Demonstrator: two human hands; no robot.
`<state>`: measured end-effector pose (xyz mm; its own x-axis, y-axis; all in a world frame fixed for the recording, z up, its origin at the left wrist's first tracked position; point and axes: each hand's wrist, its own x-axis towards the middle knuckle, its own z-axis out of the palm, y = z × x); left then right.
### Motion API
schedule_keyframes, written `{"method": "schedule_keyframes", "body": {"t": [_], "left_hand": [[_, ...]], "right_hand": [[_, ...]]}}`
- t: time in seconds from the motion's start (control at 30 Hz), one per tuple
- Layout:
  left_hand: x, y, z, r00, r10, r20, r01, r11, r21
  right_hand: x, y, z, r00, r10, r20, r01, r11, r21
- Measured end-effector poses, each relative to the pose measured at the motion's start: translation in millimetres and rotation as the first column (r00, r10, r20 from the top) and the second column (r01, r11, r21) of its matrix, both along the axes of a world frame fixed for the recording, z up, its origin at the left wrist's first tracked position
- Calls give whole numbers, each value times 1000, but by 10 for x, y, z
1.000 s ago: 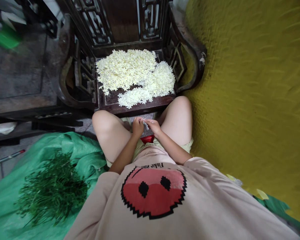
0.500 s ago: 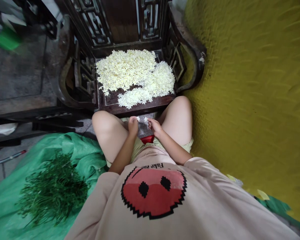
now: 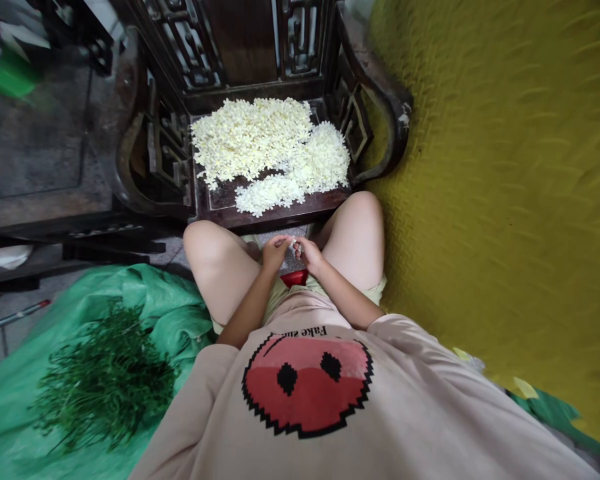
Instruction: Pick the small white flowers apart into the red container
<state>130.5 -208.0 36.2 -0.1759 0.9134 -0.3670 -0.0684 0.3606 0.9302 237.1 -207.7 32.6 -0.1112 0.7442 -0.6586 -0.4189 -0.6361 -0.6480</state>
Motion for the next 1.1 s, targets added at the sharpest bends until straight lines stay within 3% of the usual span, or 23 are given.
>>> {"method": "schedule_keyframes", "body": {"t": [0.33, 0.63, 0.93, 1.1], "left_hand": [[-38, 10, 11, 999, 31, -8, -31, 999, -8], [-77, 5, -84, 1000, 10, -25, -10, 1000, -13], [-50, -5, -18, 914, -1, -406, 47, 994, 102], [-43, 18, -18, 954, 31, -299, -26, 999, 21]], "right_hand": [[-4, -3, -35, 988, 17, 156, -40, 988, 149], [-22, -26, -133, 896, -59, 440, -92, 945, 313], [-17, -10, -174, 882, -63, 467, -70, 962, 263], [-26, 1, -108, 930, -13, 366, -40, 990, 136]]}}
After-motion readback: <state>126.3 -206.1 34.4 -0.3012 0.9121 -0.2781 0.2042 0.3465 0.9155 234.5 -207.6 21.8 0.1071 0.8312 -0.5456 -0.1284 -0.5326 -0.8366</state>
